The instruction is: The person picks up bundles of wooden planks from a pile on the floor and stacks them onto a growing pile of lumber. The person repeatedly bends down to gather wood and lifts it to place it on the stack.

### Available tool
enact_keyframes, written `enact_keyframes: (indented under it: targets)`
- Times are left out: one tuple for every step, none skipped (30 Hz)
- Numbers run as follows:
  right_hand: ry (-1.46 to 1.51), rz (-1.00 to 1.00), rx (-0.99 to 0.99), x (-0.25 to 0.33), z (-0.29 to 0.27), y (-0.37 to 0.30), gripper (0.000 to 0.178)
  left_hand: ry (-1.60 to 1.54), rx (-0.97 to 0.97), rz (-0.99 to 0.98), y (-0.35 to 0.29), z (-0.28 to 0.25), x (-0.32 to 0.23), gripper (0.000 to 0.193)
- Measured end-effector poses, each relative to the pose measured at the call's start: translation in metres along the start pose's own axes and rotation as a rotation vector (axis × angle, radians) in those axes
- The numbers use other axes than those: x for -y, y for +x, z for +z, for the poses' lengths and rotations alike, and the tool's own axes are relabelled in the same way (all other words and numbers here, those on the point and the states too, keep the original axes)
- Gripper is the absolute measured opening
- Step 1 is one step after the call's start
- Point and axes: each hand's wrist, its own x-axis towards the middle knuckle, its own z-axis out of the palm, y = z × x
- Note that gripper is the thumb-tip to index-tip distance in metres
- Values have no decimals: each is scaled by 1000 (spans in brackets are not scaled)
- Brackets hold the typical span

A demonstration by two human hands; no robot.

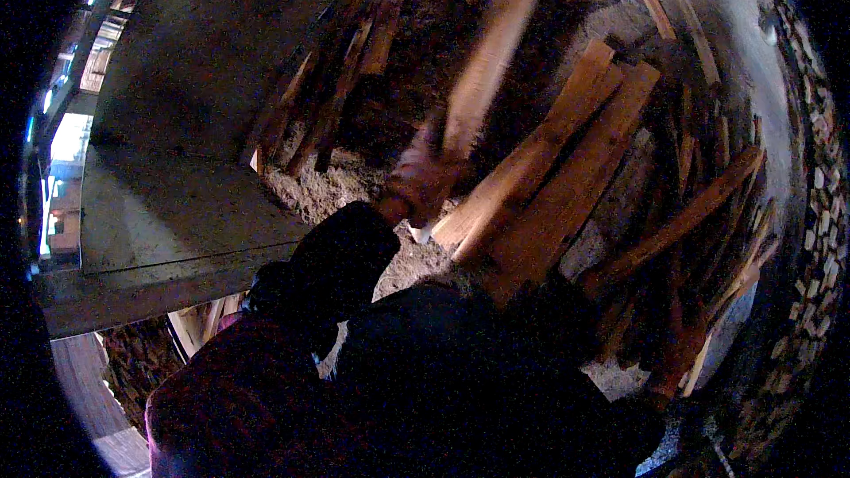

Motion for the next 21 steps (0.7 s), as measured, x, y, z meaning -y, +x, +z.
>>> enact_keyframes:
  targets:
    - [133, 77, 8, 17, 0, 1, 47, 111, 2, 83, 8, 6, -1, 101]
    - [265, 157, 15, 28, 2, 4, 48, 175, 55, -103, 18, 3, 1, 99]
    - [268, 154, 1, 28, 2, 4, 48, 258, 68, -17, 39, -1, 10, 87]
    - [278, 150, -12, 26, 4, 3, 49, 348, 73, 71, 66, -11, 29, 76]
    - [279, 153, -26, 24, 3, 2, 49, 380, 29, 85, 83, -20, 41, 73]
    - [244, 166, -24, 26, 2, 2, 49, 416, -21, 92, 98, -33, 53, 70]
    - [207, 183, -30, 29, 0, 1, 50, 395, -128, 34, 110, -48, 61, 75]
    - [178, 202, -29, 32, 0, 1, 51, 380, -236, -28, 120, -68, 68, 79]
    - [108, 237, -42, 31, 0, 0, 51, 404, -315, 7, 132, -82, 74, 81]
    - [40, 270, -55, 26, 2, 0, 52, 431, -397, 39, 143, -96, 81, 83]
    - [-28, 299, -65, 24, 4, 1, 53, 486, -463, 46, 155, -111, 92, 80]
    - [-8, 319, -44, 18, 7, -1, 53, 512, -479, 47, 167, -117, 101, 76]
    - [7, 342, -32, 12, 7, -2, 53, 552, -473, 34, 180, -120, 109, 73]
    - [35, 350, -34, 13, 6, -2, 52, 586, -447, 15, 192, -119, 115, 70]
    - [64, 357, -38, 15, 4, -2, 52, 613, -408, -5, 202, -117, 119, 67]
    - [101, 349, -40, 25, 2, -5, 51, 640, -373, -19, 209, -114, 123, 63]
    - [138, 342, -44, 35, 1, -7, 50, 660, -348, -23, 220, -112, 124, 60]
    - [132, 327, -49, 41, 4, -6, 49, 681, -334, -20, 227, -116, 127, 57]
    - [103, 333, -62, 48, 7, -5, 48, 680, -309, -5, 235, -112, 130, 54]
    - [74, 337, -24, 53, 4, -2, 48, 671, -291, 0, 237, -110, 135, 51]
    - [56, 341, 15, 56, 3, 2, 48, 637, -281, 12, 238, -112, 139, 48]
